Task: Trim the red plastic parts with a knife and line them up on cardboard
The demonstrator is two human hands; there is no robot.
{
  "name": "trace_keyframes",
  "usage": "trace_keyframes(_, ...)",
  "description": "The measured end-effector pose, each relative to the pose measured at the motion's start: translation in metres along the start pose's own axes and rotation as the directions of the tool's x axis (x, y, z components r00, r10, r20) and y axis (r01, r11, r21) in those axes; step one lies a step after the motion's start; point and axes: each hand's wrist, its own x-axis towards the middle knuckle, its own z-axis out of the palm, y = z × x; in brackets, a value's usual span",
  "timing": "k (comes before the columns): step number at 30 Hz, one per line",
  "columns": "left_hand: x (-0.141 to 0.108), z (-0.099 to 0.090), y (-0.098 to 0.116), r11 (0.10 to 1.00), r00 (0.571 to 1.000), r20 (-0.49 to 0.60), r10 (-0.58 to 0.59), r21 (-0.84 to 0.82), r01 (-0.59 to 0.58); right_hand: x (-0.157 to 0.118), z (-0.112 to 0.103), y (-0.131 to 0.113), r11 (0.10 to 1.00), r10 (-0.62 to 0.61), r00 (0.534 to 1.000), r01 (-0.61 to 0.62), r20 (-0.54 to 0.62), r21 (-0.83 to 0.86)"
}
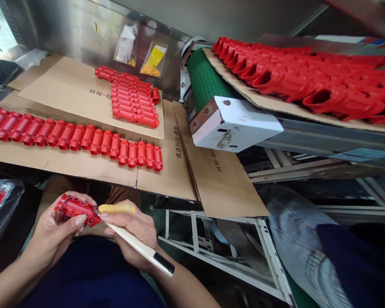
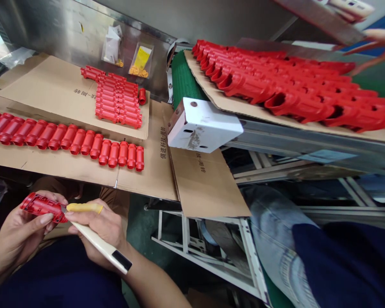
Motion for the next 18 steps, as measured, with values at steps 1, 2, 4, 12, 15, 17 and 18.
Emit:
trace_keyframes(1,0.001,-0.002,-0.001,1.0,1.0,0.011,0.006,0.001,-0.006,-0.001,0.0,0.0,1.0,0.006,1.0,-0.006,-0.004,0.007)
trace_keyframes(2,0.001,-0.004,-0.001,1.0,1.0,0.02,0.013,0.0,-0.013,-0.002,0.0,-0.001,1.0,0.012,1.0,-0.012,-0.008,0.016)
trace_keyframes(4,0.003,-0.006,-0.001,1.0,0.999,0.029,0.018,-0.005,-0.018,-0.003,0.001,-0.001,0.999,0.028,0.999,-0.028,-0.018,0.032)
trace_keyframes(12,0.003,-0.008,-0.001,0.999,0.999,0.035,-0.002,-0.041,0.004,-0.006,-0.001,-0.004,0.997,0.074,0.997,-0.073,-0.015,0.025)
trace_keyframes(15,0.001,-0.001,0.001,0.999,1.0,0.005,0.026,-0.02,-0.025,-0.003,-0.007,-0.001,0.988,0.136,0.99,-0.139,0.038,0.071)
trace_keyframes(17,-0.002,0.006,0.003,0.999,0.998,-0.053,0.031,-0.006,-0.032,0.0,-0.012,0.002,0.991,0.11,0.987,-0.118,0.118,0.064)
trace_keyframes(18,-0.003,0.009,0.005,0.999,0.996,-0.081,0.033,-0.003,-0.033,0.002,-0.015,0.004,0.997,0.06,0.985,-0.066,0.165,0.03)
